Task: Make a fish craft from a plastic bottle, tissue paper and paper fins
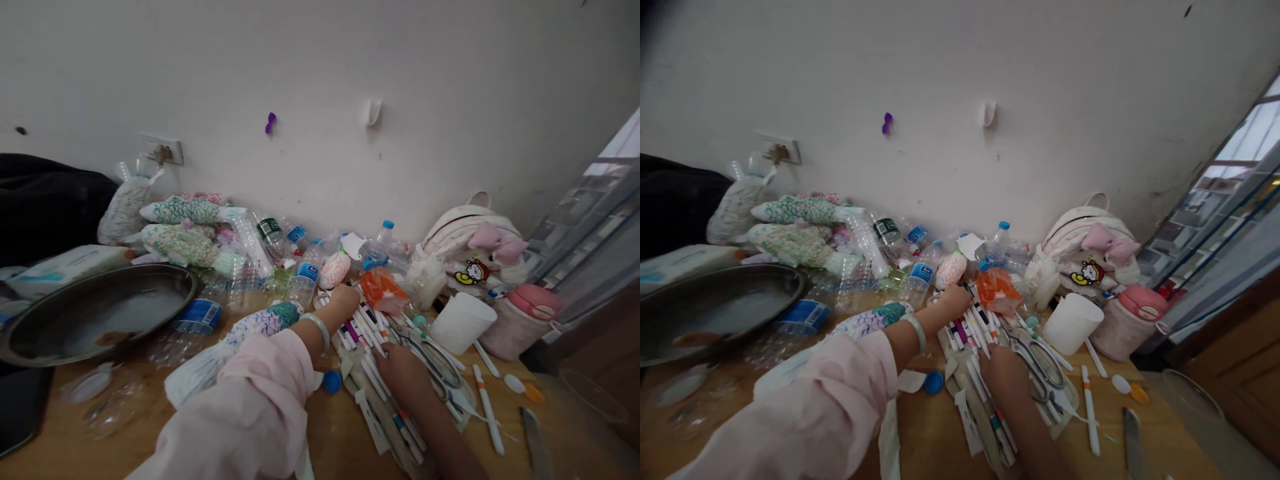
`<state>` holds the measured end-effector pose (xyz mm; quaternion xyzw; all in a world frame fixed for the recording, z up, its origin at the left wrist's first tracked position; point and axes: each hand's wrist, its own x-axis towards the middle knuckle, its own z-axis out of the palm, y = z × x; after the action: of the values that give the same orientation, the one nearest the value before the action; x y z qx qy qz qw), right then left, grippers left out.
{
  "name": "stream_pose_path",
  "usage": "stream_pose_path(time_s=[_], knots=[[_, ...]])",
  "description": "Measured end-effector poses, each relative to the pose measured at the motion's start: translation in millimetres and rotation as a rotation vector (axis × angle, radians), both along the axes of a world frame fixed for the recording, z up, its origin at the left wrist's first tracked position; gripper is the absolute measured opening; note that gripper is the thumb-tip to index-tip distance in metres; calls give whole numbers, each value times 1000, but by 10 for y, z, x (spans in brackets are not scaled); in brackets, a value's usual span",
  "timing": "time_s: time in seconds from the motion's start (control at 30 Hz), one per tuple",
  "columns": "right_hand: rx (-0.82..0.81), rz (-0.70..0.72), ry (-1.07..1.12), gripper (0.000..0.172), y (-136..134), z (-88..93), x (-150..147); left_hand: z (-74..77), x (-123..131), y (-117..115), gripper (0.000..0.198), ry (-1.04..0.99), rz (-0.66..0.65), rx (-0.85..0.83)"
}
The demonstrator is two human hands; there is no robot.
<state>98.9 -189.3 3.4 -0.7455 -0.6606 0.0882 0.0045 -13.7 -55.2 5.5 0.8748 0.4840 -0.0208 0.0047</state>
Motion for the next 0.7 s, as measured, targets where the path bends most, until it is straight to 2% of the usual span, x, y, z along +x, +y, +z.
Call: stream_pose_path(time_s=[0.3,0.5,0.7], knots=[[78,-61,191,35,-44,91,51,44,114,-81,29,41,46,-91],[67,8,131,32,2,64,147,17,152,-130,30,31,63,-101],[55,91,4,34,61,-66,-41,0,85,-158,28,13,2,-65]])
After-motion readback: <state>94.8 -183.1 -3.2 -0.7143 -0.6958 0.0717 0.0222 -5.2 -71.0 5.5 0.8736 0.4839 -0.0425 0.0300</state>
